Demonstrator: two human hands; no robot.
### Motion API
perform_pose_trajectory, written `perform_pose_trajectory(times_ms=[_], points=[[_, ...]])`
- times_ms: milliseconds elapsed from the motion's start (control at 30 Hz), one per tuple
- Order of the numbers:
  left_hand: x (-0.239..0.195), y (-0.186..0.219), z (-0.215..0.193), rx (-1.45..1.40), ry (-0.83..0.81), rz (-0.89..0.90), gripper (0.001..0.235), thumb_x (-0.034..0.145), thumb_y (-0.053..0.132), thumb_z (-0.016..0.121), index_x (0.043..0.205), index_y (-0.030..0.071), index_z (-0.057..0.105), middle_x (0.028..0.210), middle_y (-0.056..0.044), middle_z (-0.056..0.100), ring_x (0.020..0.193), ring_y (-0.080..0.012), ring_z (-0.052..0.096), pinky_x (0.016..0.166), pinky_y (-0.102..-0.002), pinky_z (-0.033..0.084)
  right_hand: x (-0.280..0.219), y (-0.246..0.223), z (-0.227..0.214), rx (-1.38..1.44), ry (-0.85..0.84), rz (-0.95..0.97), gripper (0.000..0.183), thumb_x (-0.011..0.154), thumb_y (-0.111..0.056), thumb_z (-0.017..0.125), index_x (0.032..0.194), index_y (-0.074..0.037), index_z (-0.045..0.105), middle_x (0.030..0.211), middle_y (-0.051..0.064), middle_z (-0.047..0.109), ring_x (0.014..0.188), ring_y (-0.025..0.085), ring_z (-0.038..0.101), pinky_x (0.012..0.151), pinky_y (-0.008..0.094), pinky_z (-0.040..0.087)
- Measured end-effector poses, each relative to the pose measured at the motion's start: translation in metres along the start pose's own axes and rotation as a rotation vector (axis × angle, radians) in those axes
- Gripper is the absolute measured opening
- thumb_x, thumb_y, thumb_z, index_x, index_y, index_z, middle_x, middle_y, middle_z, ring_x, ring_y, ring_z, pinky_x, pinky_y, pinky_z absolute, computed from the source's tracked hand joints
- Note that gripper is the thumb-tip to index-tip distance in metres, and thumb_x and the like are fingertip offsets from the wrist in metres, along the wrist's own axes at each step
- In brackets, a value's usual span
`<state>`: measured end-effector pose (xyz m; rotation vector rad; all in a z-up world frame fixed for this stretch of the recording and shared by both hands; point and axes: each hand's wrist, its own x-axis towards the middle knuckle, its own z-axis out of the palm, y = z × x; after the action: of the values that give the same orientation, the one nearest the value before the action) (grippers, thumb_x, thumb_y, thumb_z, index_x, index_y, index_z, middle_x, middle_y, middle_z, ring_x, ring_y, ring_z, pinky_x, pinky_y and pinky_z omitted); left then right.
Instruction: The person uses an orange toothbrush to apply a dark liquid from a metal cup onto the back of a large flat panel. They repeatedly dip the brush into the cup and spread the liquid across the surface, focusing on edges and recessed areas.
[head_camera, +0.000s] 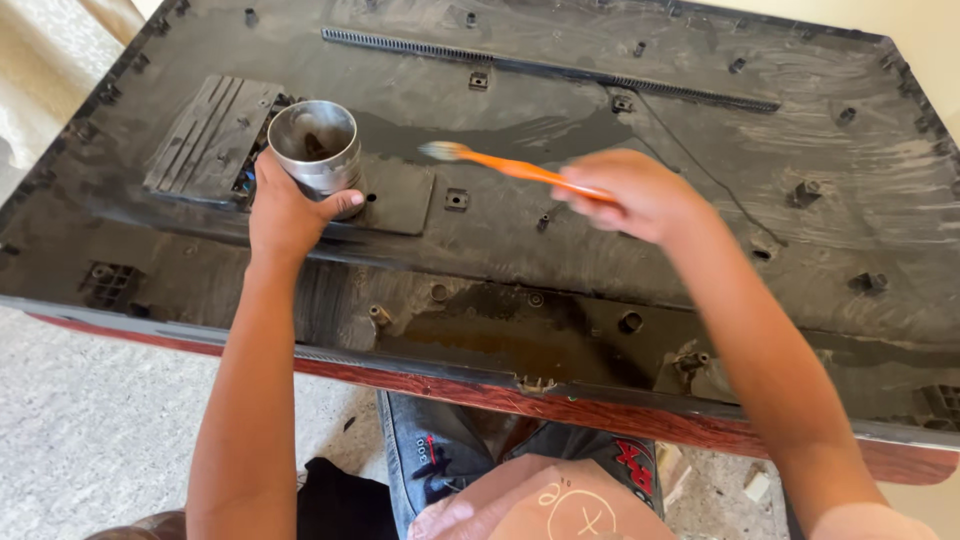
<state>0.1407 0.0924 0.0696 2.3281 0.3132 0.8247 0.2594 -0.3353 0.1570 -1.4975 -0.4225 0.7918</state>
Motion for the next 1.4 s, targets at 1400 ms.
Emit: perform_pose_trajectory(times_ms=[1400], points=[[-0.001,0.004,-0.006,0.078,-0.152,0.021,0.111,0.089,0.054,0.088,0.153,-0.007,0.021,0.144,-0.037,0.054,0.129,-0.0505,0.059,0.103,-0.051,0.05,-0.06,0.073,-0.084,-0.208,0.571,0.244,0.013,0.087,-0.02,0.074,0.085,-0.006,0.075,0.069,-0.002,0.06,0.055,0.006,0.048,0.048,0.023,0.035]])
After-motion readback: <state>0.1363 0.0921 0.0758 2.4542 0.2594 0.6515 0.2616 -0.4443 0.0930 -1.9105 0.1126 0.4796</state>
